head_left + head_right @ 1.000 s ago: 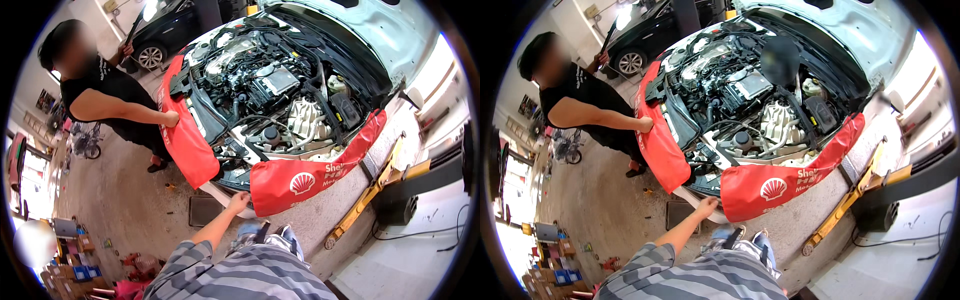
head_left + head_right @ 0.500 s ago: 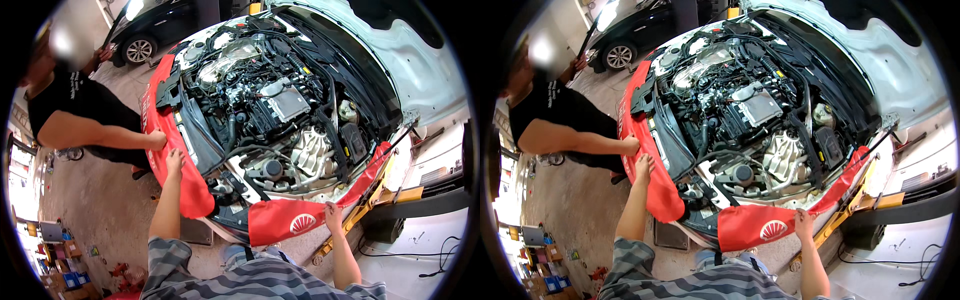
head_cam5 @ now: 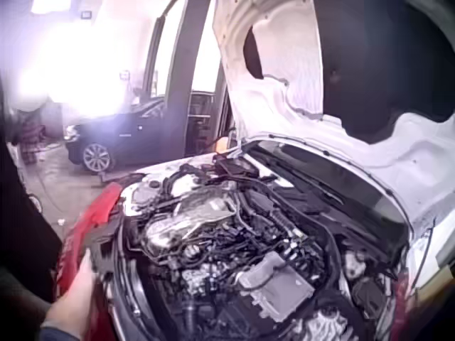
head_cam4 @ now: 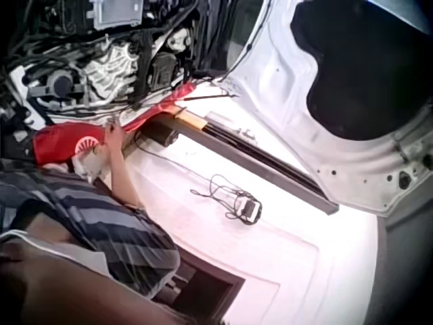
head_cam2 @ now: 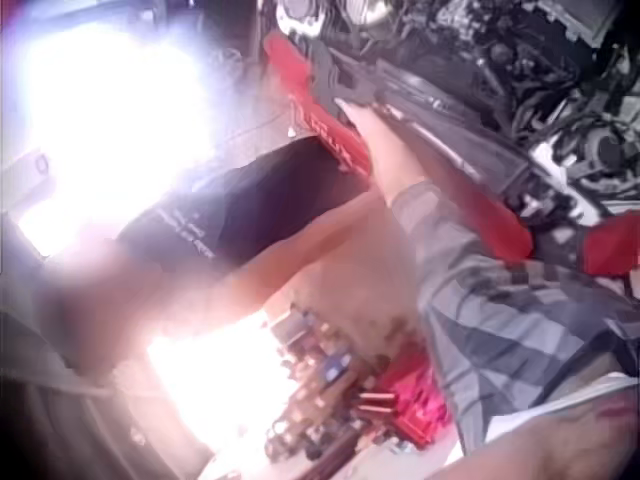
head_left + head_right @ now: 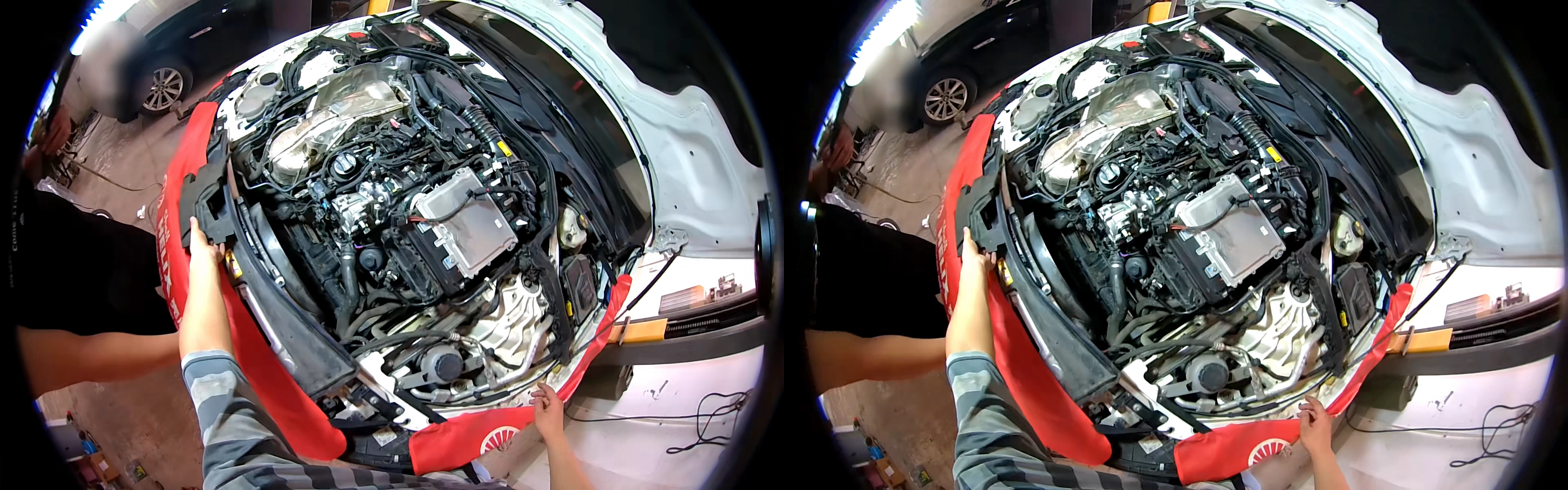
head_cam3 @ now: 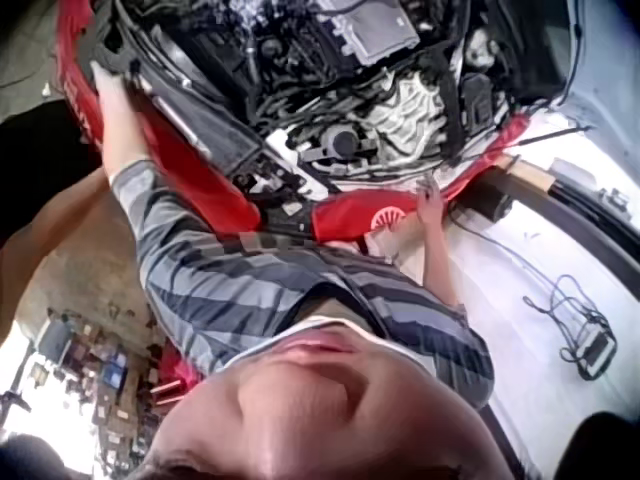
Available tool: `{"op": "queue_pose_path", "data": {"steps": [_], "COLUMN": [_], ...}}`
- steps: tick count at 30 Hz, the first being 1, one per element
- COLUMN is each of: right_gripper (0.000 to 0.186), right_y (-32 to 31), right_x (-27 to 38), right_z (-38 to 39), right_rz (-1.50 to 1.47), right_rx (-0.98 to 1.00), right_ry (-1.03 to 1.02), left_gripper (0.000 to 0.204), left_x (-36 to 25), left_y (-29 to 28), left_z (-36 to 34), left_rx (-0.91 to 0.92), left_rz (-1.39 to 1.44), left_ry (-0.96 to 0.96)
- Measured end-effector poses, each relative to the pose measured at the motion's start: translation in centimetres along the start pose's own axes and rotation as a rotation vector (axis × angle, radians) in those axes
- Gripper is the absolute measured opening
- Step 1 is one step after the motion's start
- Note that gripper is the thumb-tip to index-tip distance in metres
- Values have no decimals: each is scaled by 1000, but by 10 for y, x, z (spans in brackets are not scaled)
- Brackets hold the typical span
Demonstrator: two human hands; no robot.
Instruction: The person reaches into the engine bay to manipulate wire harnesses and connectors, then removes and re-installs plastic covers over the engine components by hand.
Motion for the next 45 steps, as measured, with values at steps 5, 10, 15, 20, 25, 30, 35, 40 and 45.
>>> {"op": "queue_pose_path", "data": {"steps": [5, 10, 15, 20, 25, 30, 35, 40, 45], "right_gripper": [36, 31, 33, 46, 52, 47, 43, 43, 43], "right_y": [70, 60, 30, 22, 39, 44, 40, 40, 27], "right_x": [50, 78, 133, 152, 140, 143, 146, 147, 133], "right_z": [-56, -107, -197, -292, -314, -308, -308, -312, -317], "right_rz": [-188, 48, 91, 395, 481, 433, 428, 434, 473], "right_rx": [127, 27, -128, -306, -370, -353, -369, -382, -385], "right_ry": [-62, -286, -574, -630, -635, -627, -648, -652, -616], "left_gripper": [36, 29, 27, 32, 27, 32, 32, 20, 45], "left_x": [-131, -86, -30, 82, 198, 241, 190, 162, 203], "left_y": [-36, -10, 43, 151, 257, 273, 239, 229, 236], "left_z": [-45, 31, 183, 284, 308, 296, 277, 266, 363], "left_rx": [317, 416, 523, 543, 432, 372, 414, 770, 1005], "left_rz": [119, 152, 137, 139, 86, -114, -526, -604, -979], "left_ry": [376, 727, 839, 751, 481, 400, 635, 382, 628]}}
Point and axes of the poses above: each hand's wrist, its own z-axis away from the middle knuckle, its own y-axis out of the palm, x = y × z, the point moved 5 cm from there along -z, towards the middle knuckle, and after that the axes turned 4 degrees about -z, right-handed, at the moved point
